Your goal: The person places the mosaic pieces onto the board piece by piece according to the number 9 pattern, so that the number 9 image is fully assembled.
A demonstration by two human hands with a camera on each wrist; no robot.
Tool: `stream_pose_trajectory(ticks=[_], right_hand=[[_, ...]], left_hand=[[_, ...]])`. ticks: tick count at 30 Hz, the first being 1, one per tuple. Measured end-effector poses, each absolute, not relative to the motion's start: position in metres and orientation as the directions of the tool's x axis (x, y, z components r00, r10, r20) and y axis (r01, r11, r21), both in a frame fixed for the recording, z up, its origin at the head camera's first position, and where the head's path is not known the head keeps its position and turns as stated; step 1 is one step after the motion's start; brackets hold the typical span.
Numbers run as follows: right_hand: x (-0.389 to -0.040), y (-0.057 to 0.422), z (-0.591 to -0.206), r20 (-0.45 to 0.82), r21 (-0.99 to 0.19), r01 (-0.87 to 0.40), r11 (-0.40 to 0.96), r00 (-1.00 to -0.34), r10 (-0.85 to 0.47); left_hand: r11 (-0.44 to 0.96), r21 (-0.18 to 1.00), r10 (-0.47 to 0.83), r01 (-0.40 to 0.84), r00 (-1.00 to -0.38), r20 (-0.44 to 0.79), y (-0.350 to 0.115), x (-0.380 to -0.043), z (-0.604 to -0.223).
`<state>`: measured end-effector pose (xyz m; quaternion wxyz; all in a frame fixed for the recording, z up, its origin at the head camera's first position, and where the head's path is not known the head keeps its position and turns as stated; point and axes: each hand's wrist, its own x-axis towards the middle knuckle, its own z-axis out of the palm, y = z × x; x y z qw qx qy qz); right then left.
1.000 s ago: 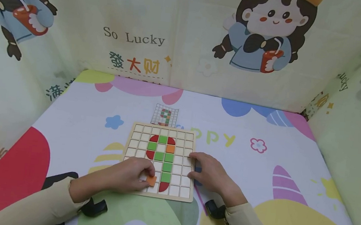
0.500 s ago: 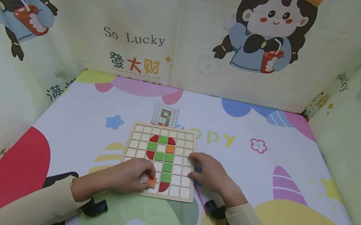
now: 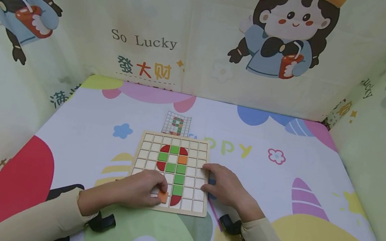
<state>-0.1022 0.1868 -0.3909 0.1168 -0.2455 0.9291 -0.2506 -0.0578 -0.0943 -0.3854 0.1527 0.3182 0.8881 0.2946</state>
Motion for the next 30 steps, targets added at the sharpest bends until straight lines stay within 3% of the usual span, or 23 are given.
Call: stream_pose_trajectory(ticks=[30], right_hand=[[-0.1023,0.1863,-0.3909,-0.106,-0.525,-0.387,0.758,-0.854,-0.51]], left_hand=[[0.631,0.607,0.666,0.483,-0.738,-0.105,-0.0921,-0.0557,-0.3853]])
